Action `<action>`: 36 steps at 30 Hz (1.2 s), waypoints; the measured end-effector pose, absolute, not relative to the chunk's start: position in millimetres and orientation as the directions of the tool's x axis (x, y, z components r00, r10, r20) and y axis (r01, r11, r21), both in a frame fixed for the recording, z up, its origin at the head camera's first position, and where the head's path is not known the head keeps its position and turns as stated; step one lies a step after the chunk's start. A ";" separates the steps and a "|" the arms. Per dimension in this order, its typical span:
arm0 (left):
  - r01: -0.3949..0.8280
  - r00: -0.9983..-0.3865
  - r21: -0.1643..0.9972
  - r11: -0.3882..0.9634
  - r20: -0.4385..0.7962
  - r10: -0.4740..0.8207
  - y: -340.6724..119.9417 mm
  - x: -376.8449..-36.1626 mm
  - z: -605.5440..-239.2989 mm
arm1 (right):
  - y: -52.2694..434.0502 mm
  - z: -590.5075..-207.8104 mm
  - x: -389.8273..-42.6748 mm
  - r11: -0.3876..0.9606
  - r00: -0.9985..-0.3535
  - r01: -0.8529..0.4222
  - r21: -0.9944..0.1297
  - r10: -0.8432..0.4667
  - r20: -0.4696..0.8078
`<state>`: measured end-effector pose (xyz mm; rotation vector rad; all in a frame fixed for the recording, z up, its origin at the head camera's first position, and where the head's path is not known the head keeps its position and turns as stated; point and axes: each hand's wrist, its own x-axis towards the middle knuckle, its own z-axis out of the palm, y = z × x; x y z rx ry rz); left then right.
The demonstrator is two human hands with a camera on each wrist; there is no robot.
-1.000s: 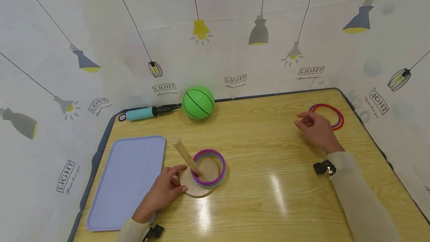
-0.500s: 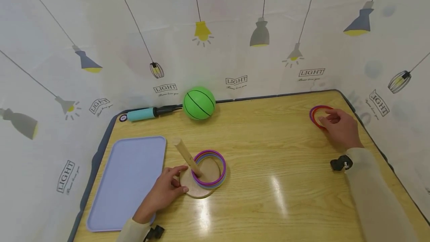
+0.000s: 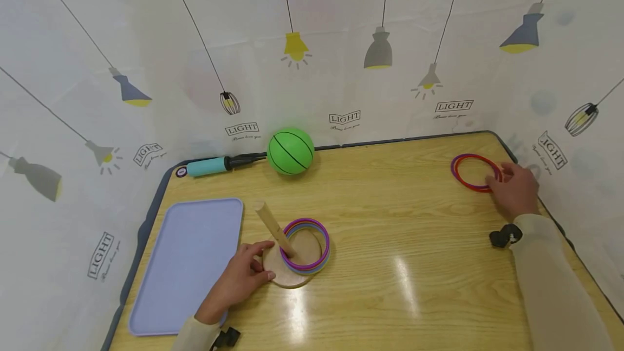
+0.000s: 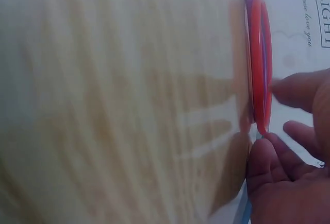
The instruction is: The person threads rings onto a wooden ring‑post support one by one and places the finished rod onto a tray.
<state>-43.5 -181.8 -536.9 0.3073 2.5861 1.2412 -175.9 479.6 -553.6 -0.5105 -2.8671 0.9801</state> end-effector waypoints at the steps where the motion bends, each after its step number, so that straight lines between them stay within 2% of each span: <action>1: 0.078 -0.945 0.786 0.613 -0.139 0.298 -181.6 -43.5 -536.5 | 481.1 -554.3 -175.9 0.745 -0.941 0.299 -0.597 0.334 -0.054; 8: 0.070 -0.946 0.775 0.628 -0.148 0.288 -181.0 -43.1 -535.3 | 487.9 -556.1 -178.8 0.797 -0.958 0.255 -0.548 0.286 -0.029; 19: 0.076 -0.948 0.783 0.617 -0.135 0.289 -182.3 -42.5 -537.7 | 493.9 -550.0 -179.4 0.822 -0.959 0.277 -0.497 0.268 -0.091; 29: 0.091 -0.949 0.768 0.634 -0.127 0.290 -182.2 -43.3 -538.0 | 470.7 -530.0 -171.8 0.761 -0.949 0.313 -0.568 0.276 -0.152; 36: 0.081 -0.947 0.771 0.632 -0.138 0.290 -182.1 -43.1 -536.0 | 449.7 -520.6 -164.8 0.722 -0.976 0.213 -0.659 0.193 -0.104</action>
